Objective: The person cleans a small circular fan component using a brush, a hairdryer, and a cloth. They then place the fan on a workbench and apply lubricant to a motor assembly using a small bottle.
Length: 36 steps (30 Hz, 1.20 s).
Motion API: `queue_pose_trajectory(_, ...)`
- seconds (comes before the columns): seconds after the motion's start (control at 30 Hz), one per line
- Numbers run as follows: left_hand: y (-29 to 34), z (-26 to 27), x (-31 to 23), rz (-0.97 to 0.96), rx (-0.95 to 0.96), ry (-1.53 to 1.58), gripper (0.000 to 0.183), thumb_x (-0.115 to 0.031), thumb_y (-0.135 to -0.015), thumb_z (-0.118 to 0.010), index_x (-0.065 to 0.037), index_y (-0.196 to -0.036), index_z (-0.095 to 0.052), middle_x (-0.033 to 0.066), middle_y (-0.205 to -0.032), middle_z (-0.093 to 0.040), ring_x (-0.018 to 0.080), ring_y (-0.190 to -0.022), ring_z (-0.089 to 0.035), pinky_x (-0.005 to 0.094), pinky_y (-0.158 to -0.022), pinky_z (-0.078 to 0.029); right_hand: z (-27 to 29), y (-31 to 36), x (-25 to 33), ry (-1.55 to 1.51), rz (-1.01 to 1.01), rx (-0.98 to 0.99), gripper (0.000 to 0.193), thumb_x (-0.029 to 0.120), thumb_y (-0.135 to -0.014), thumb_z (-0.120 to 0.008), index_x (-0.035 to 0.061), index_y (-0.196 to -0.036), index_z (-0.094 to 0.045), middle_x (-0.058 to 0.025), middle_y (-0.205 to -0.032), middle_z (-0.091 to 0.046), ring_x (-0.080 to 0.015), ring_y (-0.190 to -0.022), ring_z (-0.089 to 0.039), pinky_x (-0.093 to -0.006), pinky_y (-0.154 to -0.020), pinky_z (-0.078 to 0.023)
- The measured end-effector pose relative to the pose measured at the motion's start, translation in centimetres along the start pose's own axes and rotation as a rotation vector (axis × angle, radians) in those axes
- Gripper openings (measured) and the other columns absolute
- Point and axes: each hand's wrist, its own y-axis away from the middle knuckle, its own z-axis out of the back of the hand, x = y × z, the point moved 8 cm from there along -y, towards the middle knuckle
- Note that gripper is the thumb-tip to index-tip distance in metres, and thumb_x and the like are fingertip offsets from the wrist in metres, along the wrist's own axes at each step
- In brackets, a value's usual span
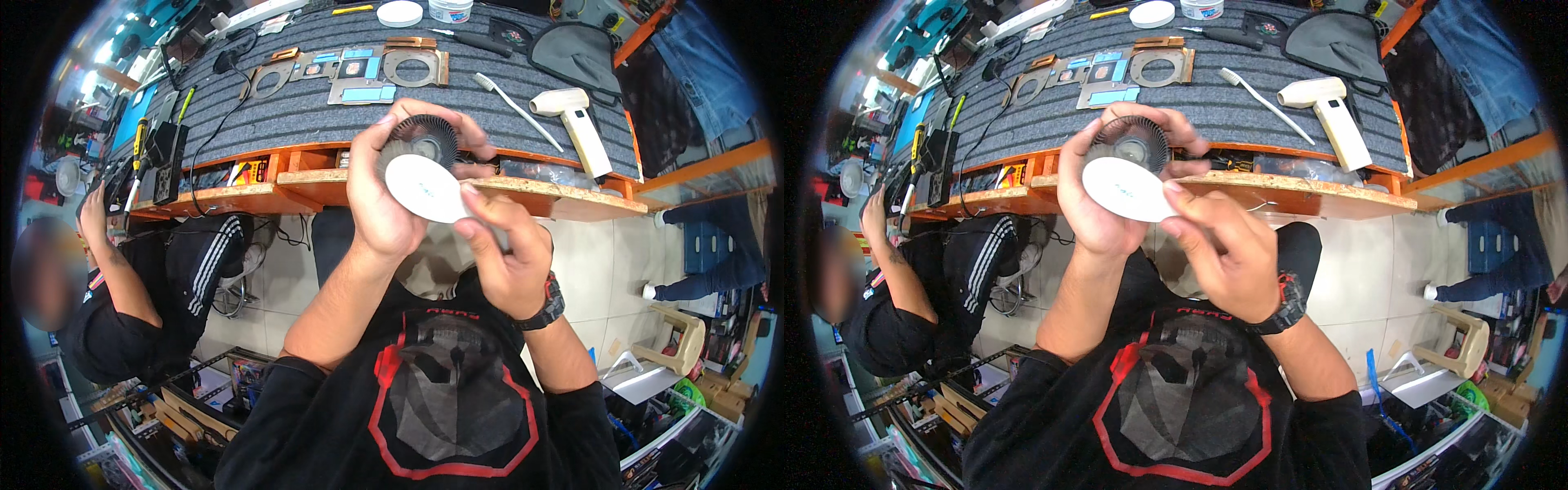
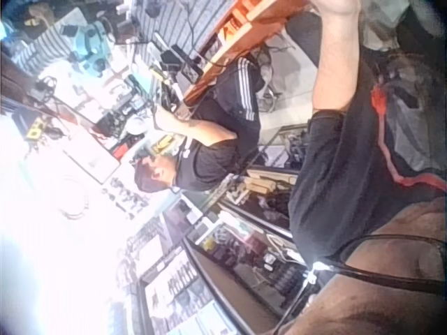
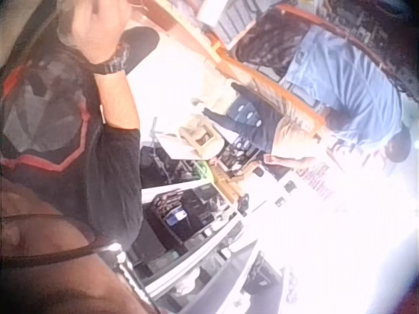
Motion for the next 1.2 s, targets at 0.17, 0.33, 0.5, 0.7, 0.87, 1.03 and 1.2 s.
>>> queue_pose_trajectory(0.17, -0.3, -1.7, 0.4, 0.010, -0.035, 0.138, 0.061, -0.051, -0.102, -0.023, -0.001, -0.114, -0.055, 0.0238, -0.103, -0.064, 0.0448, -0.104, -0.063, 0.0546, -0.097, -0.051, -0.5, -0.8, -0.2, -0.053, -0.016, -0.058, 0.030, 0.001, -0.087, -0.073, -0.0015, -0.116, -0.067, -0.0153, -0.098, -0.071, -0.0185, -0.084, -0.069, -0.0279, -0.075, -0.053)
queue_pose_trajectory(0.33, -0.3, -0.3, 0.9, 0.036, -0.137, 0.164, 0.057, -0.050, -0.104, -0.030, 0.000, -0.113, -0.056, 0.0193, -0.101, -0.063, 0.0389, -0.101, -0.064, 0.0507, -0.101, -0.050, 0.6, -1.0, -1.8, -0.041, -0.143, -0.060, 0.032, 0.005, -0.090, -0.072, -0.0019, -0.120, -0.064, -0.0115, -0.100, -0.072, -0.0139, -0.087, -0.066, -0.0257, -0.082, -0.050)
queue_pose_trajectory(0.5, -0.7, 0.2, -0.6, -0.032, -0.011, 0.350, 0.046, -0.039, -0.105, -0.036, 0.000, -0.111, -0.058, 0.0165, -0.104, -0.059, 0.0358, -0.107, -0.059, 0.0492, -0.100, -0.048, -0.7, -0.7, 0.0, 0.001, -0.017, 0.068, 0.029, -0.001, -0.085, -0.073, -0.0001, -0.114, -0.069, -0.0154, -0.095, -0.072, -0.0205, -0.081, -0.070, -0.0298, -0.072, -0.053)
queue_pose_trajectory(0.7, 0.3, -0.6, -0.1, 0.004, -0.134, 0.341, 0.041, -0.038, -0.104, -0.038, -0.002, -0.109, -0.058, 0.0165, -0.108, -0.059, 0.0354, -0.110, -0.056, 0.0493, -0.109, -0.041, 0.3, -1.5, -1.7, -0.140, -0.102, -0.100, 0.026, 0.001, -0.089, -0.071, -0.0011, -0.115, -0.068, -0.0148, -0.103, -0.073, -0.0178, -0.087, -0.070, -0.0285, -0.078, -0.053)
queue_pose_trajectory(0.87, 0.0, 0.2, 0.2, -0.029, -0.107, 0.385, 0.039, -0.036, -0.105, -0.038, -0.002, -0.107, -0.058, 0.0166, -0.108, -0.059, 0.0341, -0.110, -0.056, 0.0492, -0.109, -0.041, -0.7, -0.1, -0.7, -0.153, -0.109, -0.025, 0.027, 0.002, -0.089, -0.071, -0.0026, -0.115, -0.067, -0.0158, -0.107, -0.072, -0.0189, -0.095, -0.070, -0.0295, -0.083, -0.053)
queue_pose_trajectory(1.03, 0.0, 0.2, 0.1, -0.048, -0.112, 0.395, 0.037, -0.034, -0.104, -0.037, -0.003, -0.103, -0.056, 0.0157, -0.105, -0.060, 0.0327, -0.107, -0.057, 0.0491, -0.110, -0.041, -0.5, -1.2, 0.5, 0.004, -0.086, 0.004, 0.026, 0.000, -0.087, -0.072, -0.0042, -0.112, -0.066, -0.0174, -0.107, -0.072, -0.0229, -0.096, -0.071, -0.0302, -0.082, -0.054)
queue_pose_trajectory(1.2, -0.1, 0.5, 0.3, -0.059, -0.206, 0.345, 0.037, -0.034, -0.104, -0.038, -0.003, -0.101, -0.056, 0.0155, -0.103, -0.060, 0.0334, -0.105, -0.058, 0.0496, -0.110, -0.040, -0.6, -1.1, 0.8, 0.017, 0.028, -0.053, 0.028, -0.003, -0.083, -0.074, -0.0035, -0.111, -0.067, -0.0175, -0.103, -0.072, -0.0230, -0.088, -0.072, -0.0303, -0.077, -0.054)
